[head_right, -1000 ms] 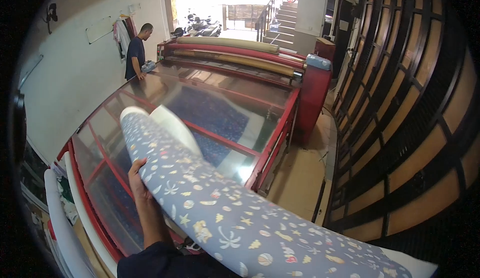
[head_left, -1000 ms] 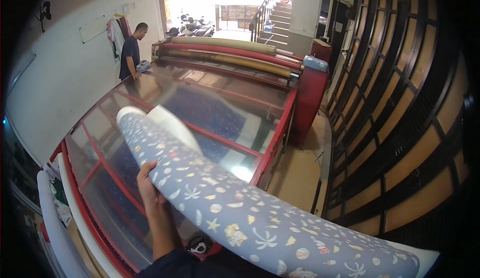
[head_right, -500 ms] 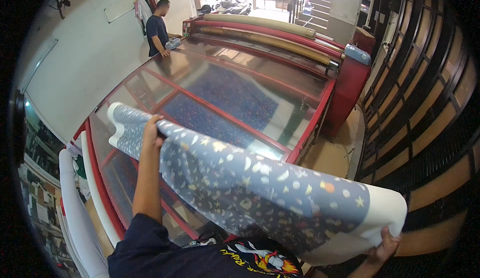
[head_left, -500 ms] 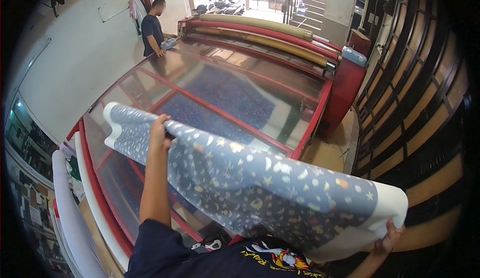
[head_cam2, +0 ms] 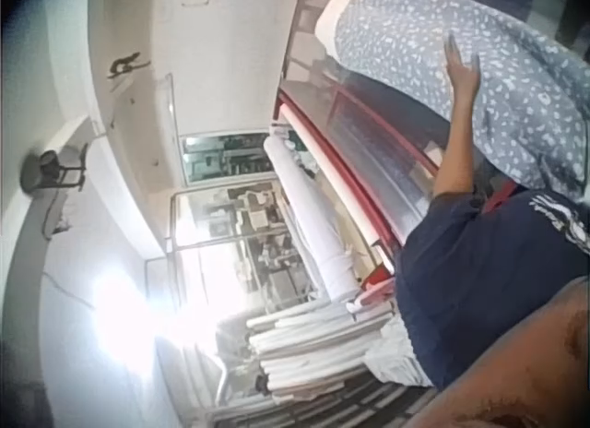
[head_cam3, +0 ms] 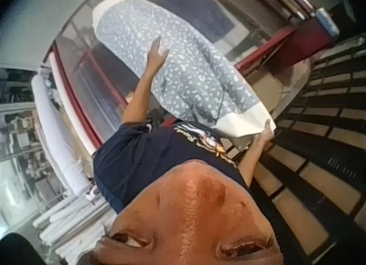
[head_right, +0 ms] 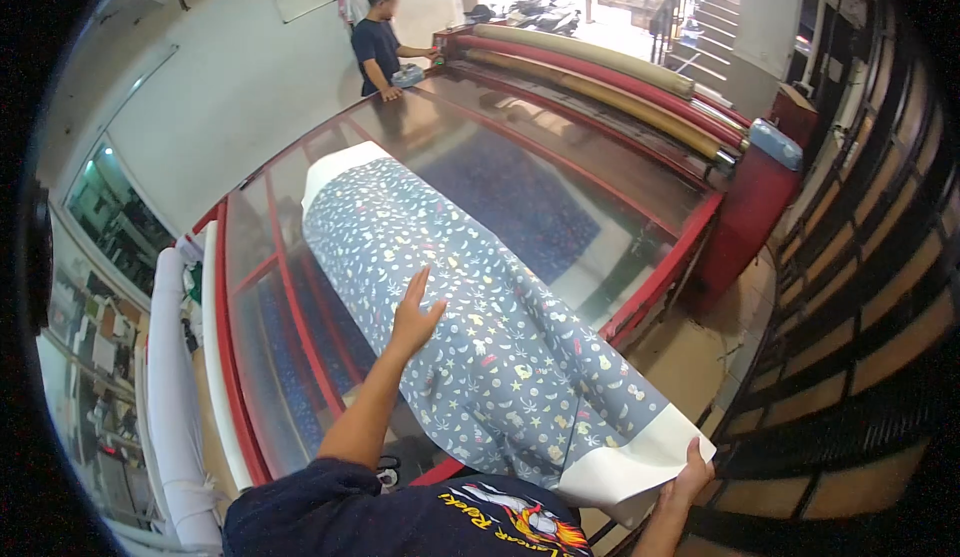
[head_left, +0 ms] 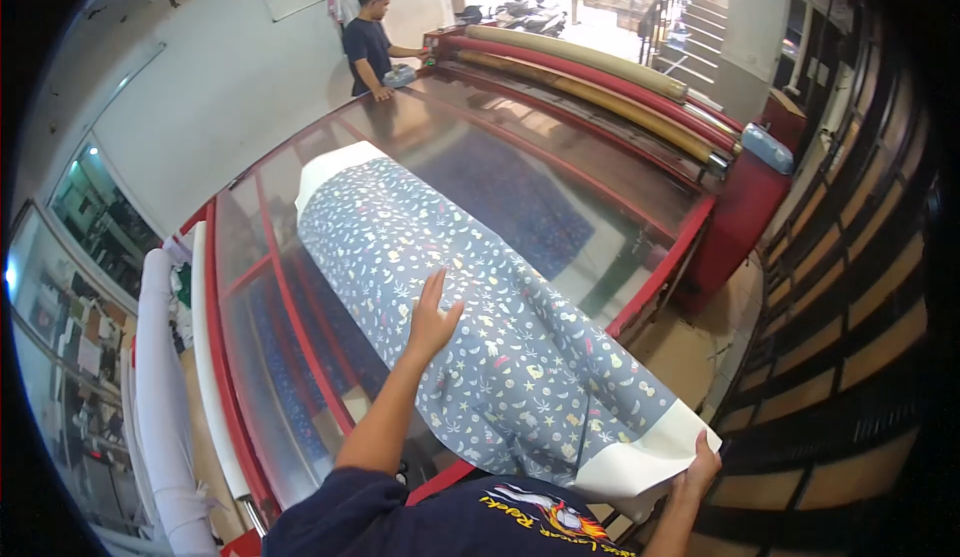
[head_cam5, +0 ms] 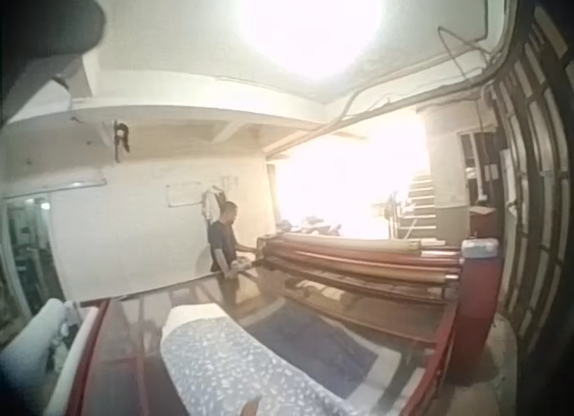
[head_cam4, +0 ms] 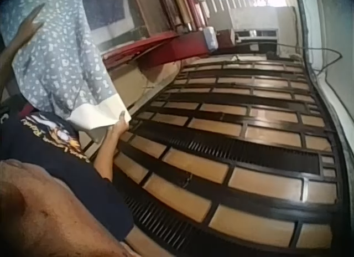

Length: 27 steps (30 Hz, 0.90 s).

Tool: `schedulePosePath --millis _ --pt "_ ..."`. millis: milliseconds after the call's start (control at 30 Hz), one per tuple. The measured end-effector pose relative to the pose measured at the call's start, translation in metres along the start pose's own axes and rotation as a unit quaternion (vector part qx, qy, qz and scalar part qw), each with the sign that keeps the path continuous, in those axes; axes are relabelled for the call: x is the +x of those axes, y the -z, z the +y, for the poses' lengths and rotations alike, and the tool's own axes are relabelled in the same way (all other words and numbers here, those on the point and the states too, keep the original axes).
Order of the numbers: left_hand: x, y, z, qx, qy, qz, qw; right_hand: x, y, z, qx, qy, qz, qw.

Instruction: Aligning and feeding fabric through a large-format printing or heat-press machine in a textile shop.

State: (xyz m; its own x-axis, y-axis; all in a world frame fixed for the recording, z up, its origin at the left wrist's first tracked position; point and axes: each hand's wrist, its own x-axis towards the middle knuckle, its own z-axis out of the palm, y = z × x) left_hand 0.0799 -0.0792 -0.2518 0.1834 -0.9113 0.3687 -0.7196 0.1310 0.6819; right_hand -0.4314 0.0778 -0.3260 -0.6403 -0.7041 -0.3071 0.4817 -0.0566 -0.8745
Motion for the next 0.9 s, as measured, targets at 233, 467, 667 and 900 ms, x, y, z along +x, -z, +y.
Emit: schedulePosePath --millis 233,467,667,900 --pt "-0.222 -0.035 -0.064 0.101 0.249 0.012 0.963 0.098 -0.021 0.051 0.063 -0.223 -0.080 0.969" --pt "-0.255 -0.051 -0.005 0.073 0.347 0.040 0.934 0.110 -0.173 0.146 0.139 -0.381 -0.246 0.880" --pt "-0.272 -0.064 -0.010 0.056 0.342 0.058 0.936 0.108 -0.236 0.243 -0.006 -0.354 -0.289 0.889" --pt "-0.308 -0.011 -0.057 0.271 0.399 0.078 0.872 0.050 -0.269 0.215 0.029 -0.434 -0.308 0.846"
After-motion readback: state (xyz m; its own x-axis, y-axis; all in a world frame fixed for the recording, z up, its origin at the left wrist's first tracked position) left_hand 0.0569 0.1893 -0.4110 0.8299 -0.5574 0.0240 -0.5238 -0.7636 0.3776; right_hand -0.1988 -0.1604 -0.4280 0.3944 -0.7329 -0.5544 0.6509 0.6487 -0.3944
